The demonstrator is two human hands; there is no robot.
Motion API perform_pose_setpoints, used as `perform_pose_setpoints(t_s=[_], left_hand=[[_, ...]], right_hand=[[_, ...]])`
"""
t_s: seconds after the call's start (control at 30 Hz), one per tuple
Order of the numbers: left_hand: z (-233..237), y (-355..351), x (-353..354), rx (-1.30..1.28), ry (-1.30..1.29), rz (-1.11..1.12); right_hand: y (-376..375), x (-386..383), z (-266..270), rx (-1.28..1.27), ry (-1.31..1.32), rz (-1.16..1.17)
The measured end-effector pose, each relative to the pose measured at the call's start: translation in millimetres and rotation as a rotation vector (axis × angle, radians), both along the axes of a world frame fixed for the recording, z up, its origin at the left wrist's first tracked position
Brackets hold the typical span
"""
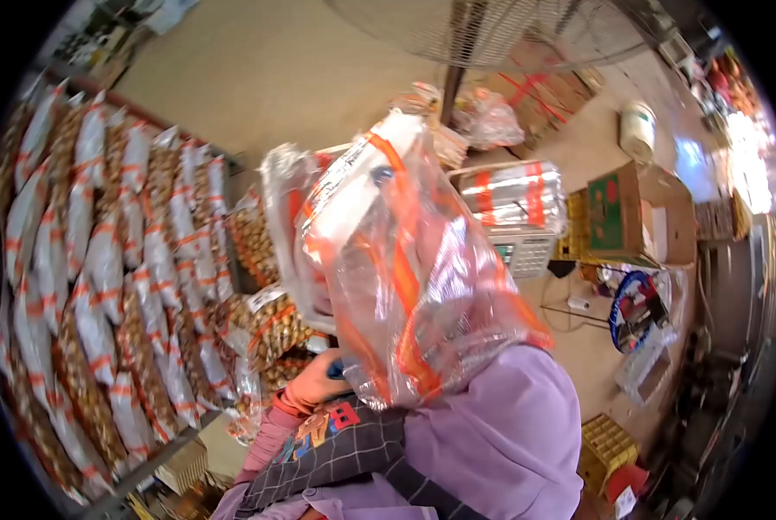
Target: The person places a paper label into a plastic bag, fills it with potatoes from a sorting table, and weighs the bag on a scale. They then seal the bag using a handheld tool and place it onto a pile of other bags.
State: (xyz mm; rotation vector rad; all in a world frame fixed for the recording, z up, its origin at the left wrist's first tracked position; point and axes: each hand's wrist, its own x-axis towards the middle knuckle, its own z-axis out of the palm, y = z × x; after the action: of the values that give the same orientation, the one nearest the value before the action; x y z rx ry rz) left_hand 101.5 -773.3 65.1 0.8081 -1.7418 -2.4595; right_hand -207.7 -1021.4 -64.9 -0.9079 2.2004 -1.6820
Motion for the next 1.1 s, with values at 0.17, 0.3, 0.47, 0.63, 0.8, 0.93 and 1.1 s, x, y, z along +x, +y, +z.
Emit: perform_pose_setpoints(t_s=[0.17, 0.3, 0.47, 0.63, 0.8, 0.93, 1.1], left_hand=[[-67, -49, -48, 0.632, -0.088, 0.589], [-115, -102, -125, 0.303, -0.195, 0.407], [-167, -18, -187, -0.832, 0.101, -0.376], [-139, -93, -161, 0.453, -0.143, 0.437], [-155, -172, -188, 0.661, 0.026, 0.752], [-161, -172, -215, 0.021, -0.162, 0.670], [-142, -128, -219, -0.348, -0.499, 0.259]], right_hand=[[40, -65, -28, 0.147, -0.009, 0.009], [55, -93, -36, 0.231, -0.005, 0.031], [49, -109, -62, 0.268, 0.000, 0.113], [46, -98, -73, 0.318, 0.012, 0.235], [57, -78, -72, 0.357, 0.023, 0.341], [61, -69, -68, 0.395, 0.047, 0.404], [72, -68, -73, 0.408, 0.051, 0.449]])
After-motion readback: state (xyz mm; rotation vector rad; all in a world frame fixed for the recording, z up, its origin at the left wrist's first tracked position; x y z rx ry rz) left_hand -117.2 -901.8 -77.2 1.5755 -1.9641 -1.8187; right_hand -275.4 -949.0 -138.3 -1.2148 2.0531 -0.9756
